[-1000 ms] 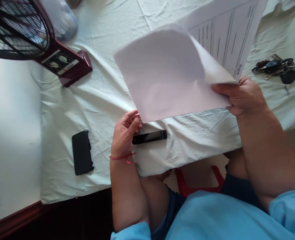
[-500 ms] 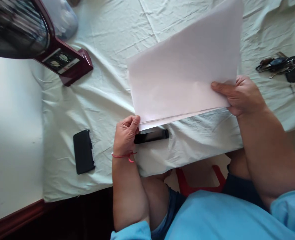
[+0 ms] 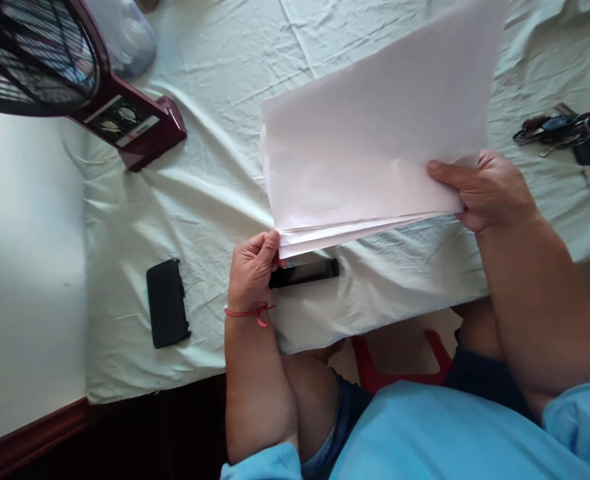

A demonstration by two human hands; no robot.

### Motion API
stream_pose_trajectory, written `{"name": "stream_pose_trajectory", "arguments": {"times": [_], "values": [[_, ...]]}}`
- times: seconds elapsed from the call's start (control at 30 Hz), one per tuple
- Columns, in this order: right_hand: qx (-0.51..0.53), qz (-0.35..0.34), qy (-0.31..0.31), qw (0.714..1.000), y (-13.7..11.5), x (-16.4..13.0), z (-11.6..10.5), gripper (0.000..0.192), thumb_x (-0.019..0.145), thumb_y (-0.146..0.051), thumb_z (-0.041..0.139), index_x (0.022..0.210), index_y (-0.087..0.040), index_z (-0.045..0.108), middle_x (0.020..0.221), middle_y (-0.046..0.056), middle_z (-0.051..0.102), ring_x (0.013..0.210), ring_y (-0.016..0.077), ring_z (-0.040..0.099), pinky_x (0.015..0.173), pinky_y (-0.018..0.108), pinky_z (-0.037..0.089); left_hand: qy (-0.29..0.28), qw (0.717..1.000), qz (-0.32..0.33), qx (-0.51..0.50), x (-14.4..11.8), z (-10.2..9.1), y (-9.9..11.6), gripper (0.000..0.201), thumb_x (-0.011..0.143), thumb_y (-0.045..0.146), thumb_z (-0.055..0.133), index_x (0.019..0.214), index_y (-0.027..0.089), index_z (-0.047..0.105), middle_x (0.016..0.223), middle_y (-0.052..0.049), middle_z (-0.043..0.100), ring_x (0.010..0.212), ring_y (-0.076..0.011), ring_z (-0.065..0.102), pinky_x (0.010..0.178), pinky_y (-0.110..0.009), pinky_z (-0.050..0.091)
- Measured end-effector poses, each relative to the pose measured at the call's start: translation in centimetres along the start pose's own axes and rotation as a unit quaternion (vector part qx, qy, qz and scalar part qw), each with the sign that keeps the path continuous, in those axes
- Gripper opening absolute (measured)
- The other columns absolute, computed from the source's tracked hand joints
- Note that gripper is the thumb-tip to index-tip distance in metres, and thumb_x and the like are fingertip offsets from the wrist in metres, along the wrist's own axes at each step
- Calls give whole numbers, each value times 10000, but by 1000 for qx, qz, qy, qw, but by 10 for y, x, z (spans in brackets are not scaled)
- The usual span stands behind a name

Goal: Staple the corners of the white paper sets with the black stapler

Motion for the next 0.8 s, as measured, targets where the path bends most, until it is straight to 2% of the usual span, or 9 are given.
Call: {"name": "stream_pose_trajectory", "arguments": {"times": [0.13, 0.23, 0.37, 0.43, 0.6, 0.73, 0.8], "values": [[-1, -1, -7, 1000, 0, 0, -2, 261, 708, -140, 976, 939, -239, 906, 1032, 11, 917, 988, 222, 878, 958, 366, 769, 22, 996, -5, -81, 3, 2, -4, 741, 668, 925, 1007, 760, 215, 815, 626, 8, 623, 507, -79, 466, 453, -203, 321], [-2, -4, -13, 1000, 1, 0, -3, 273, 701, -150, 992, 945, -237, 904, 1041, 2, 917, 989, 217, 877, 946, 360, 770, 11, 995, -18, -96, 4, 3, -5, 736, 649, 863, 1059, 913, 207, 859, 677, 10, 662, 535, -76, 504, 462, -182, 360], [-5, -4, -12, 1000, 3, 0, -2, 315, 671, -180, 1032, 942, -238, 884, 1055, 11, 917, 1064, 256, 882, 962, 407, 774, 40, 996, -7, -74, 5, 0, -4, 656, 566, 662, 1176, 831, 197, 798, 605, 64, 562, 515, -60, 440, 470, -178, 361], [0, -9, -17, 1000, 3, -1, 0, 346, 648, -210, 1066, 941, -235, 884, 1071, 20, 919, 1074, 267, 882, 972, 413, 772, 56, 996, 16, -61, 6, -2, -3, 618, 600, 631, 1164, 779, 198, 761, 598, 73, 520, 513, -61, 404, 466, -196, 335], [-6, -30, -37, 999, 1, -4, 5, 351, 633, -280, 1091, 920, -254, 890, 1073, 13, 921, 1069, 271, 880, 1022, 427, 761, 69, 996, 52, -32, 8, -3, -3, 628, 782, 718, 1035, 713, 222, 657, 575, 67, 468, 508, -84, 378, 470, -248, 287], [-4, -49, -29, 998, -3, -7, 7, 369, 620, -314, 1106, 903, -254, 878, 1049, 6, 920, 1041, 257, 874, 1023, 417, 755, 67, 996, 47, -46, 10, -1, -4, 676, 790, 825, 984, 763, 227, 670, 619, 41, 547, 524, -95, 438, 481, -258, 311], [5, -59, -36, 998, -3, -7, 8, 389, 616, -330, 1127, 904, -253, 878, 1039, -3, 919, 1037, 250, 876, 1024, 410, 753, 59, 996, 43, -51, 12, 0, -5, 660, 746, 804, 1023, 821, 227, 713, 638, 49, 556, 528, -94, 426, 476, -260, 295]]}}
Point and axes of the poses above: each hand's wrist, its own x-axis towards the middle knuckle, its own z-axis out of the palm, y = z × x, the point moved 3 cm from there along x, towards the middle knuckle
